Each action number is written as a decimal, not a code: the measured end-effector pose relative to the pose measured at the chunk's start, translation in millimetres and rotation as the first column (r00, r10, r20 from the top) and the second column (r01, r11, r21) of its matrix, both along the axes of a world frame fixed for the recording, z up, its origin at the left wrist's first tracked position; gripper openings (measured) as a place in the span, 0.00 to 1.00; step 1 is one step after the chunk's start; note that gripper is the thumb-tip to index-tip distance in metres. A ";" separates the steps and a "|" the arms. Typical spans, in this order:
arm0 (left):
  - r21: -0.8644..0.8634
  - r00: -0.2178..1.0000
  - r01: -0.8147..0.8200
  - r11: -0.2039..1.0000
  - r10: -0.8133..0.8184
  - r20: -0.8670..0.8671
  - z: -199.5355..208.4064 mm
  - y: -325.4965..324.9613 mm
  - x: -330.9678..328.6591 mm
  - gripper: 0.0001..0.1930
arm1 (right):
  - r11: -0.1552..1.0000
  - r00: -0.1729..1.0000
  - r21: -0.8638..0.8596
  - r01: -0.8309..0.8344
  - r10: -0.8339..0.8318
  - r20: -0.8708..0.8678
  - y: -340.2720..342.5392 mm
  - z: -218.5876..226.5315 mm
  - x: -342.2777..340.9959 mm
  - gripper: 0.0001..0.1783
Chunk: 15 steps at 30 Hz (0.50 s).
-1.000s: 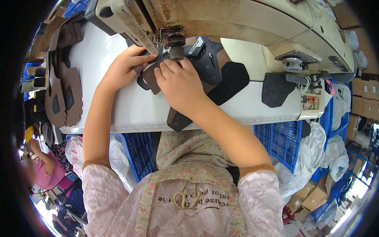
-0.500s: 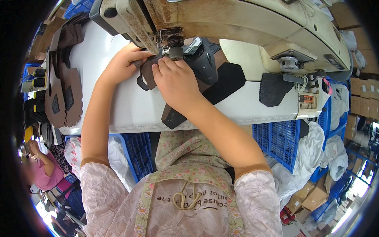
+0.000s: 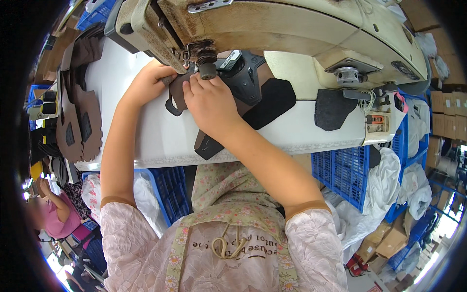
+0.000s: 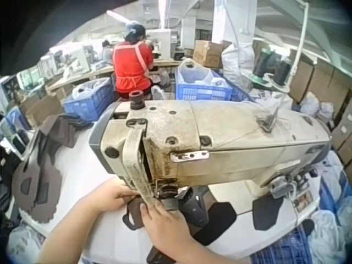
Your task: Using an industrial sewing machine to stitch together panels of a shoe upper.
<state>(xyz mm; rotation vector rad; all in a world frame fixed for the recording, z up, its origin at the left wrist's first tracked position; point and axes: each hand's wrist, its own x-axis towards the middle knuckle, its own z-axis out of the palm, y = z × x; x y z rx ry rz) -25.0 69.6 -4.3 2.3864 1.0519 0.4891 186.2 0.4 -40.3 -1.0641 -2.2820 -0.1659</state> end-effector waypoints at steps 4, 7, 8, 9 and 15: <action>0.010 0.999 0.011 1.000 -0.012 0.045 -6.8 1.1 -2.9 0.28 | 1.000 1.000 -0.010 -0.004 0.004 -0.015 -0.7 -2.1 -1.5 0.17; 0.002 0.997 0.010 1.000 -0.011 0.072 -10.2 1.7 -3.9 0.28 | 1.000 1.000 -0.006 -0.001 0.001 -0.010 -1.0 -1.1 -1.2 0.17; 0.014 0.997 0.016 1.000 -0.017 0.073 -10.9 2.2 -4.5 0.28 | 1.000 1.000 -0.006 0.000 0.000 -0.011 -0.9 -1.6 -1.5 0.17; 0.015 0.997 0.020 1.000 -0.021 0.073 -9.8 2.3 -3.2 0.28 | 1.000 1.000 0.001 0.000 0.000 -0.014 -0.2 -1.6 -1.1 0.17; -0.057 0.997 -0.071 0.996 0.069 -0.032 -5.5 -11.3 0.0 0.25 | 0.992 1.000 -0.130 -0.005 0.005 -0.002 -2.1 8.0 8.0 0.18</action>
